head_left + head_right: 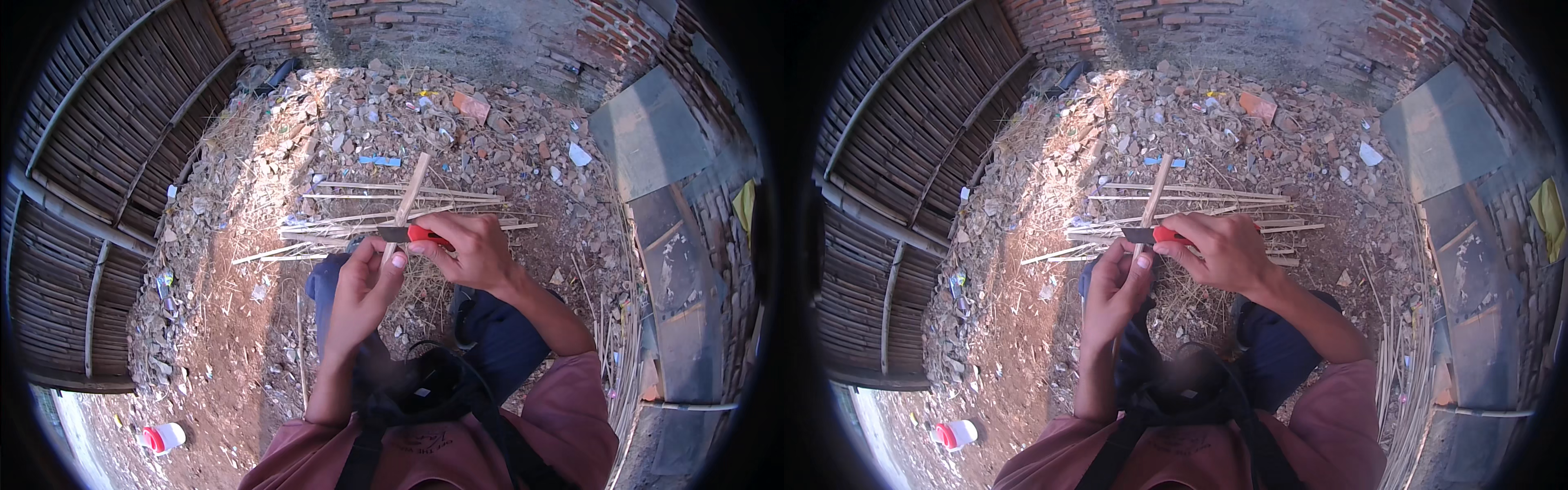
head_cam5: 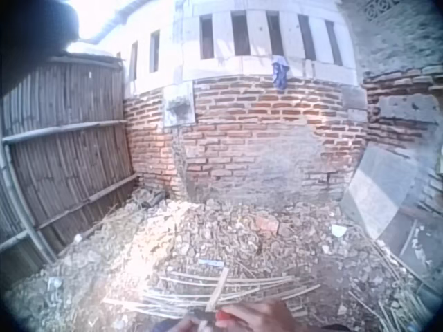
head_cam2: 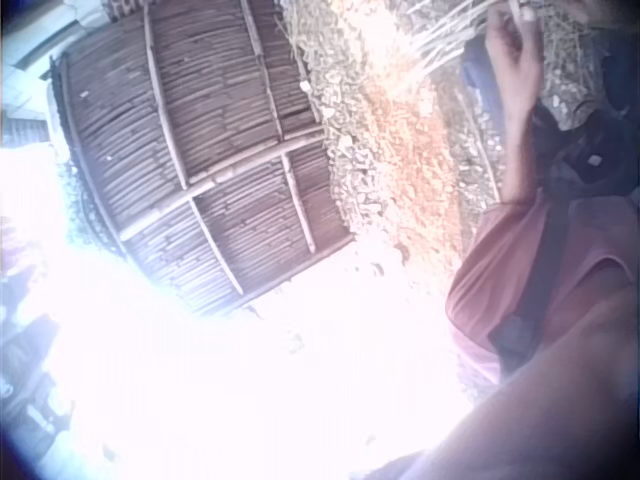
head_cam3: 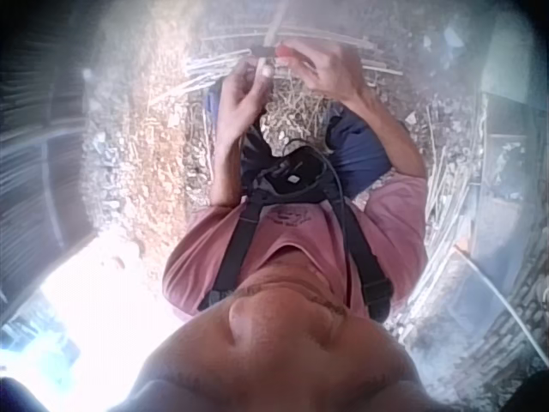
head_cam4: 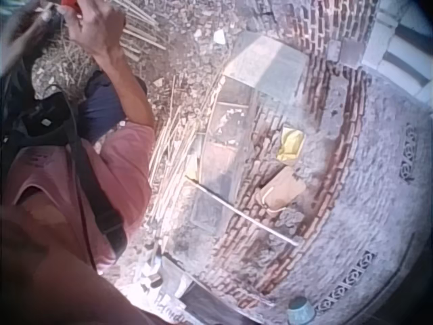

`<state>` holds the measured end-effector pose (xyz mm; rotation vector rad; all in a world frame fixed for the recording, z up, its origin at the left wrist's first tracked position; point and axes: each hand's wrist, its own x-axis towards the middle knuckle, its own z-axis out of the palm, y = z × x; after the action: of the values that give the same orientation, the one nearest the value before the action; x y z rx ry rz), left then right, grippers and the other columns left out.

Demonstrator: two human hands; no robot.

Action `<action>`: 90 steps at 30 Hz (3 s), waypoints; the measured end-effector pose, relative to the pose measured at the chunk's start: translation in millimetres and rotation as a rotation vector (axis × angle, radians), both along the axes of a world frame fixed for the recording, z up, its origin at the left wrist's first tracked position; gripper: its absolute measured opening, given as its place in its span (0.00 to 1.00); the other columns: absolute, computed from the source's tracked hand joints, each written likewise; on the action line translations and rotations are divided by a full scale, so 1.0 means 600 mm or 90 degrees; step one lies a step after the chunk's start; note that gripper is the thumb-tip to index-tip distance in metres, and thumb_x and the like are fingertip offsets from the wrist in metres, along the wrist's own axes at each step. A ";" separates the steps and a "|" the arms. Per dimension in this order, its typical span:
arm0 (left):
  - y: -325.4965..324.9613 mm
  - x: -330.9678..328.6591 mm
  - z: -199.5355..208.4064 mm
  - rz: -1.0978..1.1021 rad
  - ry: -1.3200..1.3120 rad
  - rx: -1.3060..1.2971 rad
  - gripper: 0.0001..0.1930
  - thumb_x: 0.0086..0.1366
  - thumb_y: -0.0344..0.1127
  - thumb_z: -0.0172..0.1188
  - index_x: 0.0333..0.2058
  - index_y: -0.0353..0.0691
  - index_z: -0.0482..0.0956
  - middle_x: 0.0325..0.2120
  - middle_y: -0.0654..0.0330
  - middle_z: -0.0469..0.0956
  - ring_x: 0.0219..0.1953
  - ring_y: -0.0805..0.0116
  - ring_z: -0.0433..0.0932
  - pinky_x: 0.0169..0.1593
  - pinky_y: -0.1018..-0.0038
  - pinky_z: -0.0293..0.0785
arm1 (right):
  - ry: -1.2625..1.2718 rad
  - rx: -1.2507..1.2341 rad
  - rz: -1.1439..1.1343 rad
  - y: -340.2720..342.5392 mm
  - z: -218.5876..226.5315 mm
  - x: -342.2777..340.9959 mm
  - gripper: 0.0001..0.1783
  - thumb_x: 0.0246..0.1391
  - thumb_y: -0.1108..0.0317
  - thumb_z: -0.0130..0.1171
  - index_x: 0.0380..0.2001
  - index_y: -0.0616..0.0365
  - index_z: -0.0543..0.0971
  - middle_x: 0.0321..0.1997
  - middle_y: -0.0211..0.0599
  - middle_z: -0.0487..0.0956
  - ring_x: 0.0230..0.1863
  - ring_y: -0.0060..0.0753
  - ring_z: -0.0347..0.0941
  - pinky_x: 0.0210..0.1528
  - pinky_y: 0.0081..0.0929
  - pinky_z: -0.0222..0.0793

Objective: The person shaves a thin wooden stick with a small blade, removing bark and material to smooth and sharpen the end of the stick.

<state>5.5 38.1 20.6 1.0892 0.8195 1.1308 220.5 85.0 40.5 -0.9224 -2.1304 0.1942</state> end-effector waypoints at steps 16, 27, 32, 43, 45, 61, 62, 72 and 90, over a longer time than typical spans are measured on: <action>0.010 0.031 0.004 0.169 0.326 0.149 0.15 0.78 0.43 0.66 0.42 0.33 0.85 0.21 0.73 0.74 0.23 0.84 0.64 0.26 0.77 0.59 | -0.004 0.073 -0.036 -0.007 -0.008 -0.009 0.13 0.62 0.59 0.72 0.47 0.50 0.86 0.36 0.31 0.90 0.28 0.36 0.87 0.26 0.33 0.79; 0.012 0.037 0.008 0.205 0.424 0.179 0.22 0.78 0.48 0.64 0.33 0.33 0.82 0.14 0.66 0.64 0.21 0.80 0.59 0.24 0.69 0.57 | -0.028 0.089 -0.106 -0.020 -0.004 -0.021 0.16 0.67 0.54 0.69 0.50 0.52 0.84 0.29 0.33 0.85 0.25 0.36 0.85 0.24 0.35 0.78; 0.011 0.037 0.011 0.230 0.464 0.182 0.25 0.78 0.48 0.65 0.26 0.33 0.78 0.12 0.66 0.61 0.19 0.79 0.57 0.24 0.68 0.57 | -0.050 0.095 -0.131 -0.025 -0.007 -0.023 0.16 0.64 0.58 0.71 0.50 0.53 0.85 0.30 0.31 0.86 0.26 0.35 0.85 0.26 0.33 0.79; 0.010 0.014 0.028 0.095 0.388 0.115 0.18 0.78 0.46 0.64 0.48 0.34 0.82 0.20 0.53 0.77 0.22 0.63 0.72 0.32 0.66 0.71 | 0.023 0.062 -0.088 -0.012 0.003 -0.015 0.16 0.64 0.54 0.71 0.48 0.51 0.87 0.32 0.34 0.88 0.27 0.39 0.86 0.26 0.36 0.78; 0.014 0.011 0.022 0.067 0.347 0.100 0.17 0.79 0.44 0.63 0.48 0.32 0.80 0.22 0.53 0.78 0.24 0.64 0.73 0.33 0.66 0.72 | 0.031 0.055 -0.075 -0.009 0.004 -0.016 0.15 0.65 0.54 0.71 0.47 0.51 0.87 0.36 0.34 0.89 0.29 0.39 0.87 0.27 0.36 0.78; 0.022 0.051 0.022 0.222 0.457 0.259 0.14 0.80 0.42 0.60 0.44 0.34 0.80 0.20 0.47 0.78 0.23 0.41 0.79 0.29 0.54 0.70 | 0.023 0.072 -0.094 -0.009 0.007 -0.016 0.14 0.66 0.53 0.69 0.46 0.50 0.87 0.34 0.33 0.89 0.27 0.38 0.86 0.25 0.35 0.79; 0.022 0.052 0.021 0.225 0.471 0.250 0.15 0.80 0.43 0.60 0.43 0.35 0.80 0.19 0.47 0.78 0.23 0.40 0.80 0.29 0.53 0.70 | -0.007 0.061 -0.115 -0.014 0.010 -0.016 0.14 0.67 0.53 0.69 0.46 0.50 0.86 0.32 0.32 0.88 0.26 0.38 0.86 0.24 0.35 0.78; 0.022 0.045 0.013 0.248 0.531 0.207 0.18 0.78 0.49 0.62 0.37 0.39 0.82 0.20 0.47 0.79 0.27 0.39 0.81 0.31 0.53 0.73 | -0.048 0.113 -0.171 -0.027 0.010 -0.027 0.12 0.69 0.53 0.66 0.45 0.48 0.85 0.25 0.31 0.83 0.21 0.36 0.82 0.21 0.35 0.76; 0.024 0.028 0.040 0.170 0.414 0.151 0.18 0.76 0.48 0.67 0.42 0.34 0.85 0.15 0.58 0.72 0.18 0.71 0.66 0.26 0.66 0.64 | -0.019 0.019 -0.112 -0.012 0.019 -0.011 0.16 0.63 0.62 0.72 0.50 0.56 0.86 0.40 0.38 0.90 0.33 0.43 0.89 0.33 0.36 0.82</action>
<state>22.4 52.3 44.5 1.6213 1.3937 1.1194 213.6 77.7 51.8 -1.0949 -2.0608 0.0589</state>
